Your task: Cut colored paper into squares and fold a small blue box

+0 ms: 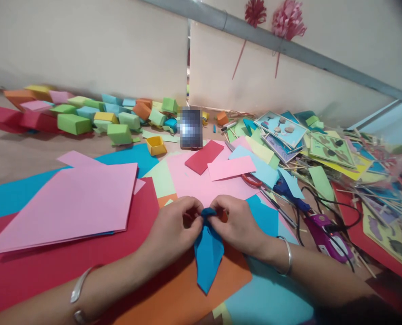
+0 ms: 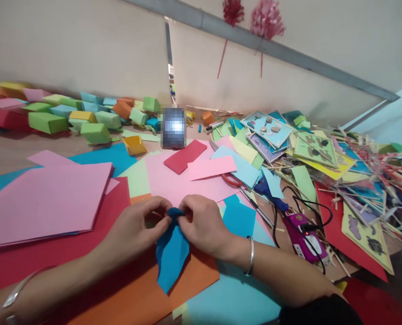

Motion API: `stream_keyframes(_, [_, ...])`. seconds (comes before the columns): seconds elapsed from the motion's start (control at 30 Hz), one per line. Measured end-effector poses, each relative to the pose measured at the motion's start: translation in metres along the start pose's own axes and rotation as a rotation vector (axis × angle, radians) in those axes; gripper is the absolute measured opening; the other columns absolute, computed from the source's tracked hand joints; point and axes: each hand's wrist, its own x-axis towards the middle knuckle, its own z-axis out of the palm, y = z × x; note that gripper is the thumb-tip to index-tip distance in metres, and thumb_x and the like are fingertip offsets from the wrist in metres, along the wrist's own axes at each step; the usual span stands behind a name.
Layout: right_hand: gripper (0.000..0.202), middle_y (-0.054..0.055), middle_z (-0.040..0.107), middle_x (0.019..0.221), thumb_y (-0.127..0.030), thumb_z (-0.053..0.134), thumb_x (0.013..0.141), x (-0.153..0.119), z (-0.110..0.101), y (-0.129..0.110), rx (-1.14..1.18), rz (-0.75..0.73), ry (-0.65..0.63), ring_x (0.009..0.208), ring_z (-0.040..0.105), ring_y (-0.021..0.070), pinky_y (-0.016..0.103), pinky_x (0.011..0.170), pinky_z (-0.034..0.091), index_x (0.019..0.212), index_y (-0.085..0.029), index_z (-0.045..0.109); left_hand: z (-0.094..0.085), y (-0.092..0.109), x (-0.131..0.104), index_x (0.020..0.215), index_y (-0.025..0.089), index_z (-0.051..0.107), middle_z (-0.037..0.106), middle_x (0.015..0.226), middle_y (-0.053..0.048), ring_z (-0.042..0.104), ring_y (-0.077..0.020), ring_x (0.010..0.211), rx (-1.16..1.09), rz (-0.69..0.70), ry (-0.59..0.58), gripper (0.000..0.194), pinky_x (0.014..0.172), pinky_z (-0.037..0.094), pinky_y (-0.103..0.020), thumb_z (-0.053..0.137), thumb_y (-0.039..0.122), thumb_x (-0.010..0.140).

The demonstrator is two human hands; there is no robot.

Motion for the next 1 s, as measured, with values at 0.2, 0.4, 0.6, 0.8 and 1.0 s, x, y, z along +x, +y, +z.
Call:
stream_keyframes(0.2, [0.019,-0.003,0.054,0.069,-0.001,0.052,0.067,0.001,-0.003,0.001,0.049,-0.134,-0.002,0.065,0.048,0.0119,0.024,0.063,0.038,0.071,-0.020,0.051,0.000,-0.005,0.000,0.071,0.022,0.054,0.059,0.068,0.001,0.058,-0.0157,0.063,-0.011,0.050,0.006,0.008,0.055,0.045,-0.027,0.047,0.025,0.073])
stream_keyframes(0.4, [0.026,-0.003,0.055,0.070,0.003,0.048,0.061,0.004,-0.004,0.003,0.129,-0.144,-0.031,0.065,0.050,0.0118,0.023,0.062,0.039,0.071,-0.020,0.055,-0.005,-0.002,0.004,0.067,0.021,0.057,0.061,0.066,0.000,0.056,-0.0152,0.063,0.016,0.090,-0.053,0.009,0.056,0.043,-0.026,0.049,0.024,0.071])
stream_keyframes(0.6, [0.023,-0.002,0.055,0.070,0.001,0.049,0.063,0.002,0.000,0.005,0.038,-0.185,0.006,0.066,0.050,0.0130,0.024,0.063,0.039,0.070,-0.021,0.053,-0.008,0.002,0.007,0.071,0.021,0.057,0.058,0.064,0.002,0.054,-0.0147,0.060,-0.132,-0.066,-0.126,0.011,0.053,0.043,-0.026,0.053,0.031,0.073])
stream_keyframes(0.8, [0.020,0.001,0.058,0.072,-0.001,0.049,0.071,0.000,0.003,0.009,-0.097,-0.287,-0.033,0.072,0.052,0.0165,0.028,0.066,0.040,0.072,-0.021,0.049,-0.004,-0.001,0.006,0.078,0.021,0.057,0.063,0.068,0.000,0.059,-0.0158,0.063,-0.122,-0.023,-0.094,0.016,0.055,0.047,-0.026,0.062,0.036,0.075])
stream_keyframes(1.0, [0.026,0.004,0.063,0.092,0.000,0.051,0.072,0.005,-0.016,-0.001,-0.036,-0.235,-0.228,0.087,0.057,0.0179,0.030,0.076,0.047,0.086,-0.021,0.055,-0.002,-0.002,0.005,0.080,0.021,0.057,0.064,0.067,0.001,0.060,-0.0159,0.063,-0.111,-0.016,-0.065,0.012,0.056,0.048,-0.026,0.059,0.033,0.077])
